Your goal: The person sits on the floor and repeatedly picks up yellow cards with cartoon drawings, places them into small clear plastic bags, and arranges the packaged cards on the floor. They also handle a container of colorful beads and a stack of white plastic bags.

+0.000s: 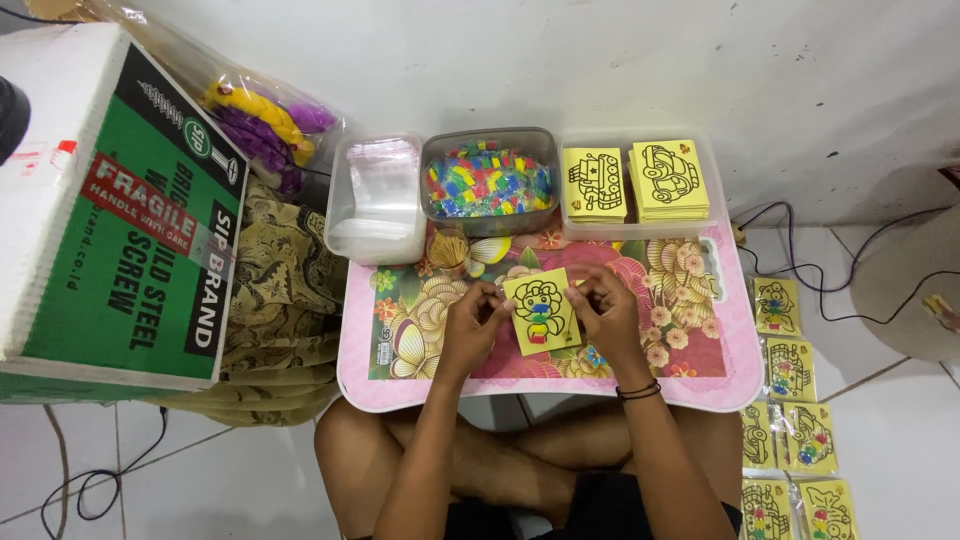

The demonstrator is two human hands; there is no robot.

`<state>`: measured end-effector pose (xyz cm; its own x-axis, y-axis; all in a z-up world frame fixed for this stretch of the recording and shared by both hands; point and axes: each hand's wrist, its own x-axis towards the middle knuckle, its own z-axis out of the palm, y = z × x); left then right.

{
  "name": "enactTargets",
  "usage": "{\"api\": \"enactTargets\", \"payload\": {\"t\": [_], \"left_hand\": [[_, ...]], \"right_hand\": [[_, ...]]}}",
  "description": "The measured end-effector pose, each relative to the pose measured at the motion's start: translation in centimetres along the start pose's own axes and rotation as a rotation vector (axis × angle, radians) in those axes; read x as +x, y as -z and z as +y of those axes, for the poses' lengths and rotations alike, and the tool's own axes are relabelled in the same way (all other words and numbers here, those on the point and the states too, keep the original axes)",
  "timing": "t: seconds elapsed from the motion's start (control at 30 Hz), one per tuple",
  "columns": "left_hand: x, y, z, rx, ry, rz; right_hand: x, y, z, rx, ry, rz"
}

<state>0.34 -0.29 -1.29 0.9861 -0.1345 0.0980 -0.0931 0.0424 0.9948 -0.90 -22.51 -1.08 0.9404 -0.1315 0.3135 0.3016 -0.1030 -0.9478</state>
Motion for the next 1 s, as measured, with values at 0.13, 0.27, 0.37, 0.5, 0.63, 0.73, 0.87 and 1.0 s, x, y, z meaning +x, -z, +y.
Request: {"api": "enactTargets", "payload": {"t": [0.13,0.27,0.37,0.5,0.63,0.73,0.87,1.0], "left_hand": [[0.2,0.1,-0.6,0.038,-0.009,0.006],[0.0,-0.1,0.2,0.042,-0.027,-0.018],[-0.1,-0.1,0.3,-0.008,-0.018,-0.054],[-0.1,-0.2,1.0,-0.056,0.005,-0.074],[0.0,-0.1,0.7,-0.045,0.025,-0.11],[0.1,0.1,0.3,-0.007,0.039,-0.134],[-0.1,-0.1,0.3,0.037,0.038,-0.12],[-0.3,-0.4,0.4,0.12,0.024,-0.116]], "right_hand": [[-0.2,-0.1,0.0,0.083,-0.002,-0.046],[-0.3,-0.2,-0.6,0.068,-0.024,-0.008],[-0.2,-0.1,-1.2,0.134,-0.058,0.092],[-0.2,1.9,0.5,0.352,-0.104,0.277],[-1.4,6.5,-0.7,0.335,-0.155,0.33],[-2.5,11.2,-0.9,0.327,-0.188,0.4],[-4.2,16.3,-3.1,0.203,-0.194,0.528],[-6.4,21.3,-5.5,0.035,-0.209,0.653]]}}
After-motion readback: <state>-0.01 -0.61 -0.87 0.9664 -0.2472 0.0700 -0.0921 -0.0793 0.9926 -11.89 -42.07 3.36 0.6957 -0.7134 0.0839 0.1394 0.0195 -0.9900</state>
